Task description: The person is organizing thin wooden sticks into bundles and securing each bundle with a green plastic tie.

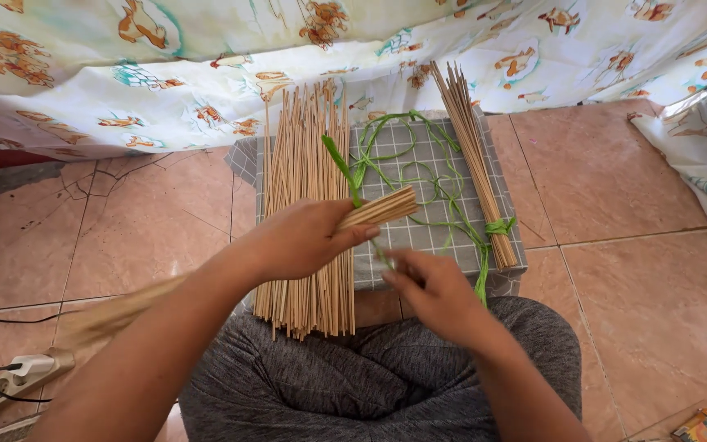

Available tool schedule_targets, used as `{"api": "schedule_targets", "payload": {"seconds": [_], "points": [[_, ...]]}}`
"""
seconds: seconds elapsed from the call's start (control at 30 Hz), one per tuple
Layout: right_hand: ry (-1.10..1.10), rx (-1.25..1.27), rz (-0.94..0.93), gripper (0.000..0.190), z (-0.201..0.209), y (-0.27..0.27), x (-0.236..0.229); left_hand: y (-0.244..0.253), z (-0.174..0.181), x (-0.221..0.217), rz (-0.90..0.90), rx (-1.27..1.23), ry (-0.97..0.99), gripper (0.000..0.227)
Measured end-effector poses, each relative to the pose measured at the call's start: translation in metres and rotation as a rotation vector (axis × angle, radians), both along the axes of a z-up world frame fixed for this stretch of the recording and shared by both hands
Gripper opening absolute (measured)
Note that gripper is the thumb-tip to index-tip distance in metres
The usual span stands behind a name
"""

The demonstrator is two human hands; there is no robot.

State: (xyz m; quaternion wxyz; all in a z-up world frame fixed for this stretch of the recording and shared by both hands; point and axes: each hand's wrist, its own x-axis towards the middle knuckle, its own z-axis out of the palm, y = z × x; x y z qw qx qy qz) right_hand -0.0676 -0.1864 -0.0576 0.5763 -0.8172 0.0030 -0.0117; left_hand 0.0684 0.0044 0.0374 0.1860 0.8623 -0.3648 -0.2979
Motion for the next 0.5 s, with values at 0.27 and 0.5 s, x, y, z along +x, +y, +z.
{"api": "schedule_targets", "payload": {"seconds": [0.27,0.5], "points": [[-0.226,-0.469,0.221,0.011,0.101,-0.027,-0.004,0.007,0.019,-0.035,-0.336,0.279,-0.161,0.051],[-0.076,0.332,0.461,0.053,-0.043,-0.029,0.033,0.016,0.044,-0.049,-0.325,0.143,0.028,0.057]]}}
